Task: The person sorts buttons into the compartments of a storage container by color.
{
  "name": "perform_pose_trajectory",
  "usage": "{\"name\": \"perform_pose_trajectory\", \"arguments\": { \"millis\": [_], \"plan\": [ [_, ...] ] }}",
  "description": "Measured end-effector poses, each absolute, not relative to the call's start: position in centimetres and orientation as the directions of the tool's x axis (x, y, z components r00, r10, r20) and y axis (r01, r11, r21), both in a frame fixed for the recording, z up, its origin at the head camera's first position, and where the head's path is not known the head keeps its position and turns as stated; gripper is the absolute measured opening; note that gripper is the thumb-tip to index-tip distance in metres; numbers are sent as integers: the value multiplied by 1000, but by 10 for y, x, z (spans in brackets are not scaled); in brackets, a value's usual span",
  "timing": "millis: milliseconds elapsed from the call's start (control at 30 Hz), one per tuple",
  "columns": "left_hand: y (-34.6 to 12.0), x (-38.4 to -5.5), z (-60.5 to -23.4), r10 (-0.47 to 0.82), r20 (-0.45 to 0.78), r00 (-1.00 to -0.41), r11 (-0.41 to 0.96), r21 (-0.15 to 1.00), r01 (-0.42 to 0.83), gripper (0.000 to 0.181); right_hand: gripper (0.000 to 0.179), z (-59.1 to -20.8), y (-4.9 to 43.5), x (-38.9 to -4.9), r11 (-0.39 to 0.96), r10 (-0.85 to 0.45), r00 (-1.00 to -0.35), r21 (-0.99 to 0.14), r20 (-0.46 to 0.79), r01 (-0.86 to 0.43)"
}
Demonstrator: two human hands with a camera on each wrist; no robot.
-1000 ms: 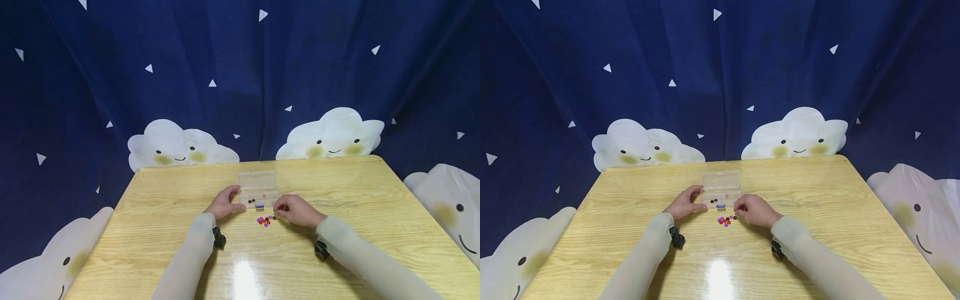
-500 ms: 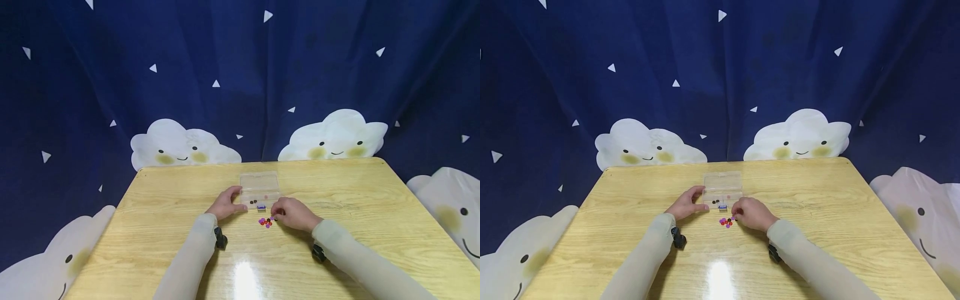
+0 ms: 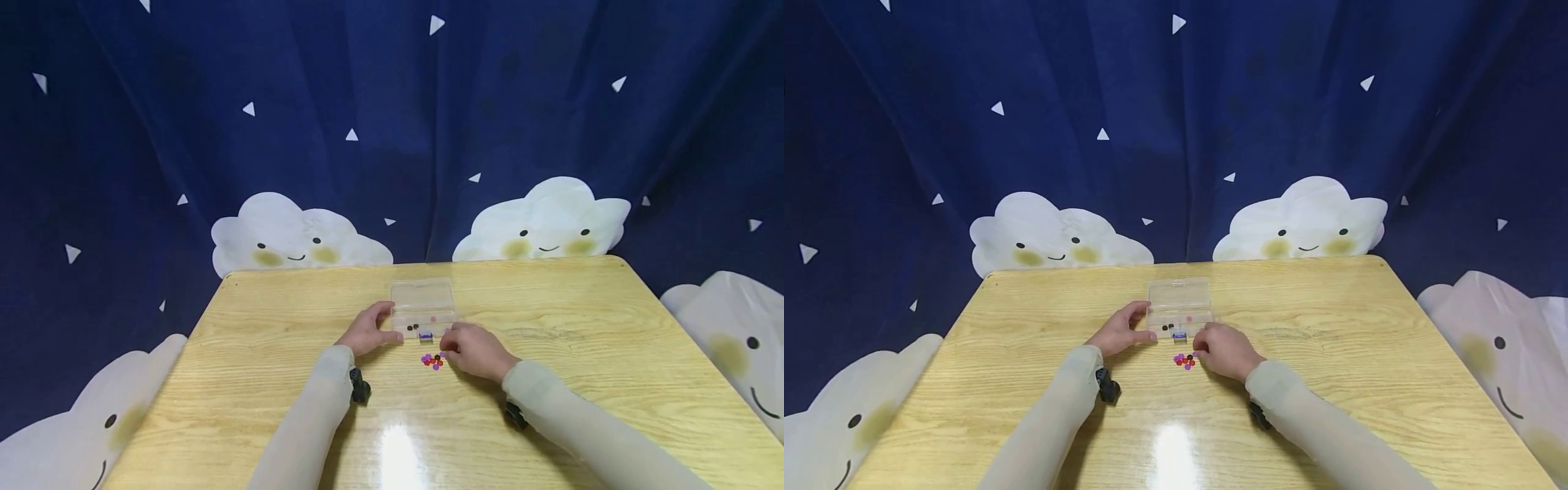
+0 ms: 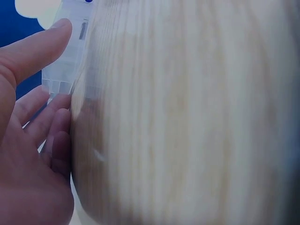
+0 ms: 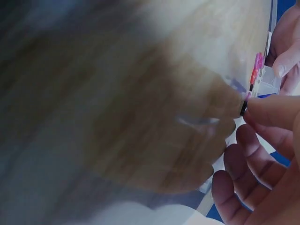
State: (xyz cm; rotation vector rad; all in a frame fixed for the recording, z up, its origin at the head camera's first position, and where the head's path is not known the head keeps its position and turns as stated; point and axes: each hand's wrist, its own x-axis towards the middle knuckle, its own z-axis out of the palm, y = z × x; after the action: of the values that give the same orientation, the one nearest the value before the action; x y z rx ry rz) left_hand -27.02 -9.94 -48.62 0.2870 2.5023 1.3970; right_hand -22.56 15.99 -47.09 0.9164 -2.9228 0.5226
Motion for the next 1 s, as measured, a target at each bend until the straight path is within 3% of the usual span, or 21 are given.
{"name": "perform_pose_trajectory", "arguments": {
  "millis": [467,1000],
  "plan": [
    [-99,-270,-485,288,-135,-948,525,851,38,78,4,-470,157,-227,780,-532,-834,-299,147,-550],
    [-99,-271,-487,284,-111,-952,532,845,60,77,12,-473,152,-225,792,-475,-866,-353,158,-499]
  ]
}}
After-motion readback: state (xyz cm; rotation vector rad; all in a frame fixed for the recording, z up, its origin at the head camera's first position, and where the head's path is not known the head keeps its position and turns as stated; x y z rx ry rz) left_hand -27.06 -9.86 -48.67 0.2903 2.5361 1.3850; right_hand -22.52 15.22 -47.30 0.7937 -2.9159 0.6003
